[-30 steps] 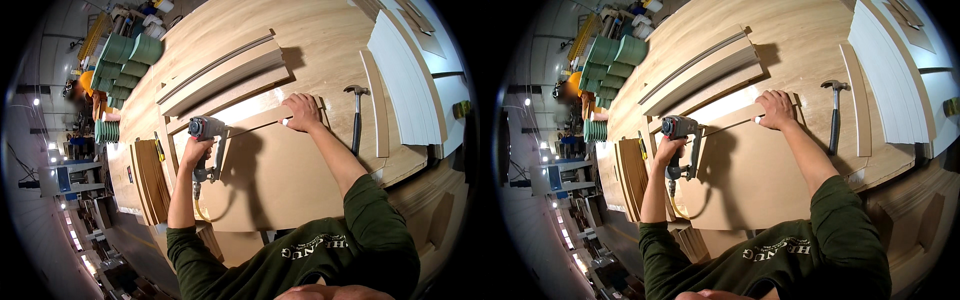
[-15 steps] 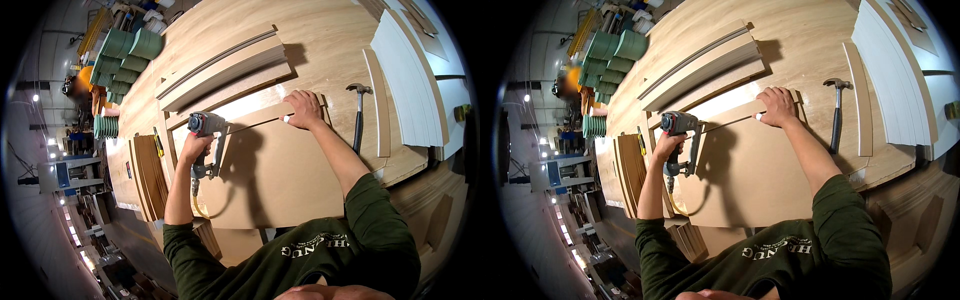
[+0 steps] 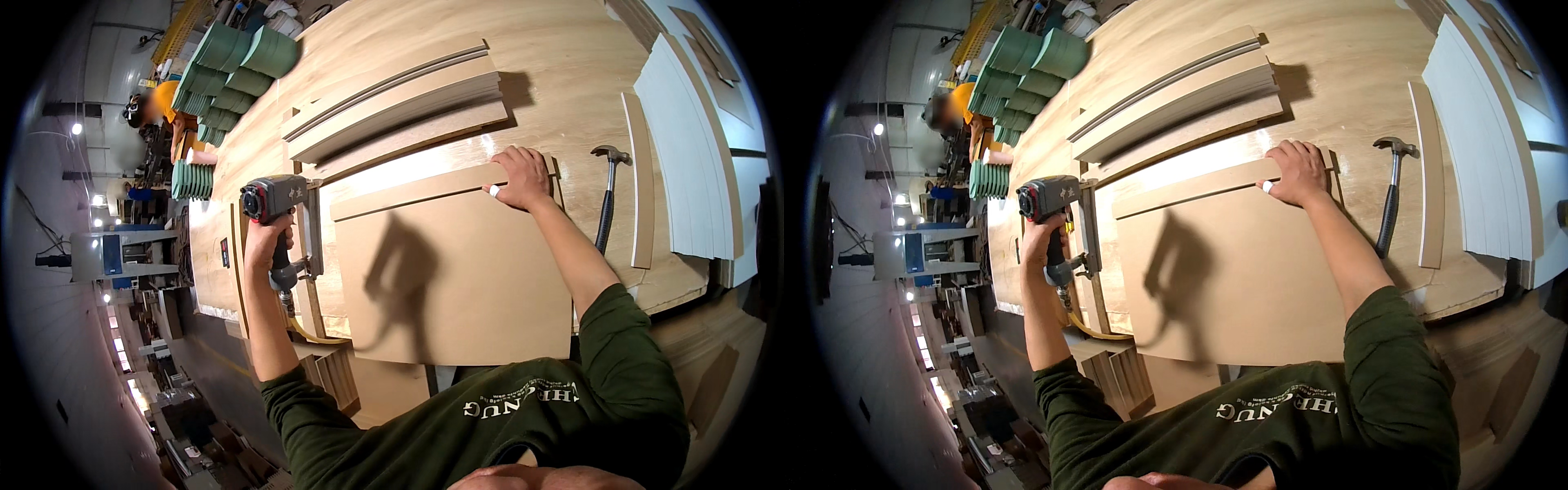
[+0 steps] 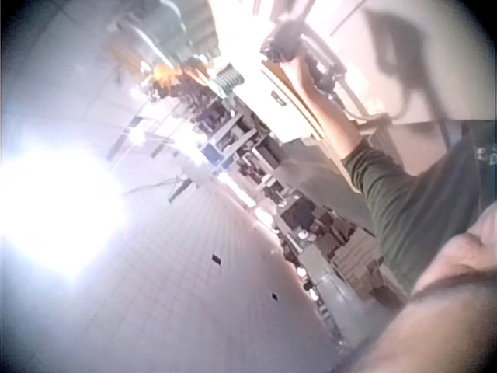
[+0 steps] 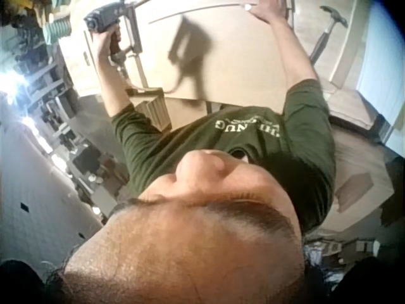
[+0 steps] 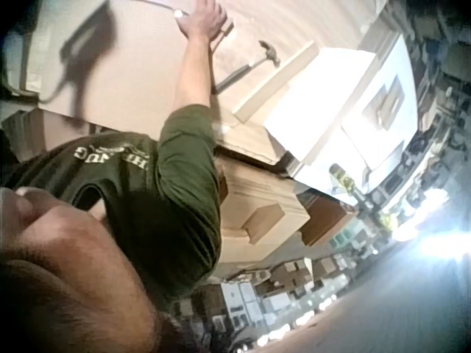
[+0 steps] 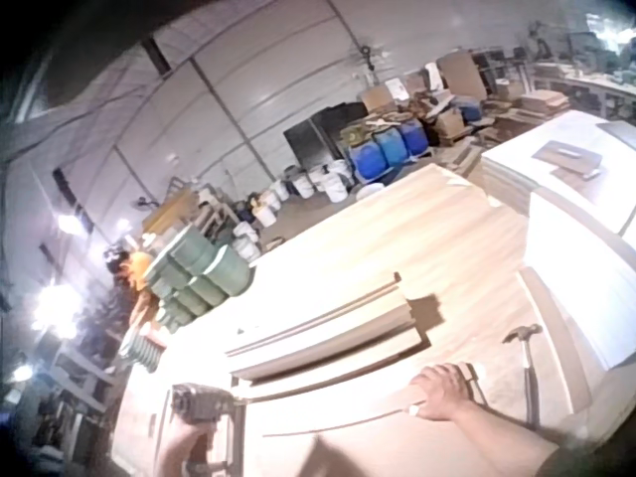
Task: The person assembles a wooden door by attaching thin wooden strips to a large rectangular panel. They use a pneumatic nail gun to secure the strips and a hammer to tap them into place. The person flips the door over to work on different sides and stacks the finished product.
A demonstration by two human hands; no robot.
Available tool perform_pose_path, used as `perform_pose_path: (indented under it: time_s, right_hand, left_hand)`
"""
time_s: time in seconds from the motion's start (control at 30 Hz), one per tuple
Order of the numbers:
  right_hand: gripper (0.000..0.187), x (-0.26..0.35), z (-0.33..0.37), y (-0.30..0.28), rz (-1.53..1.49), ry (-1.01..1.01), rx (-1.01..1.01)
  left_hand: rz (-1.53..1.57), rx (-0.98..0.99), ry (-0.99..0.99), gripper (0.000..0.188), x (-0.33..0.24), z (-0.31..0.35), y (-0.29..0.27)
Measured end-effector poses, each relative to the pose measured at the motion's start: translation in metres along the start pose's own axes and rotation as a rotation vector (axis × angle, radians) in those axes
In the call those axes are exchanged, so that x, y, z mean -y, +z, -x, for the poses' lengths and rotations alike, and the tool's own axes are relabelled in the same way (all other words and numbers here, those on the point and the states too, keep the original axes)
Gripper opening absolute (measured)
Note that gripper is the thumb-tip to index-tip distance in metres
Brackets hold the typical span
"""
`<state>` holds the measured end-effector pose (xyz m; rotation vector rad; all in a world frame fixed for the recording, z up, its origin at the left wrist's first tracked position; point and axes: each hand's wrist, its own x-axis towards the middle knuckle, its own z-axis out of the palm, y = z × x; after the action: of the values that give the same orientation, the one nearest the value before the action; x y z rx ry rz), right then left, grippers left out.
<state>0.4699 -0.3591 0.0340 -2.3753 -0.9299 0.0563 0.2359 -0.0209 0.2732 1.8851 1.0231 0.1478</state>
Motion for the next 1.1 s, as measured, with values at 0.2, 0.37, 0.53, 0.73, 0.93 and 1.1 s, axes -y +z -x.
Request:
perform_pose_path:
  time_s: [0.2,0.37,0.53,0.73,0.93,1.1]
  right_hand:
    - [0.051,0.004,-0.001,-0.003,0.011,0.005,0.021]
    - [0.052,0.004,0.000,-0.003,0.035,0.017,0.044]
    - [0.053,0.002,-0.001,-0.002,0.041,0.025,0.048]
    - [0.051,0.003,-0.001,-0.002,0.040,0.013,0.030]
    - [0.049,0.004,-0.001,-0.001,0.019,0.010,0.017]
    - [0.047,0.005,-0.001,-0.008,0.019,-0.010,-0.076]
  left_hand:
    - [-0.031,0.051,-0.073,0.011,0.058,-0.020,0.025]
    - [-0.136,0.090,-0.078,0.008,0.076,-0.030,0.048]
    - [-0.147,0.088,-0.108,0.008,0.067,-0.029,0.055]
    - [-0.068,0.144,-0.190,0.008,0.080,-0.038,0.055]
    - [-0.093,0.166,-0.161,0.008,0.084,-0.046,0.049]
    - [-0.103,0.182,-0.105,0.012,0.077,-0.055,0.050]
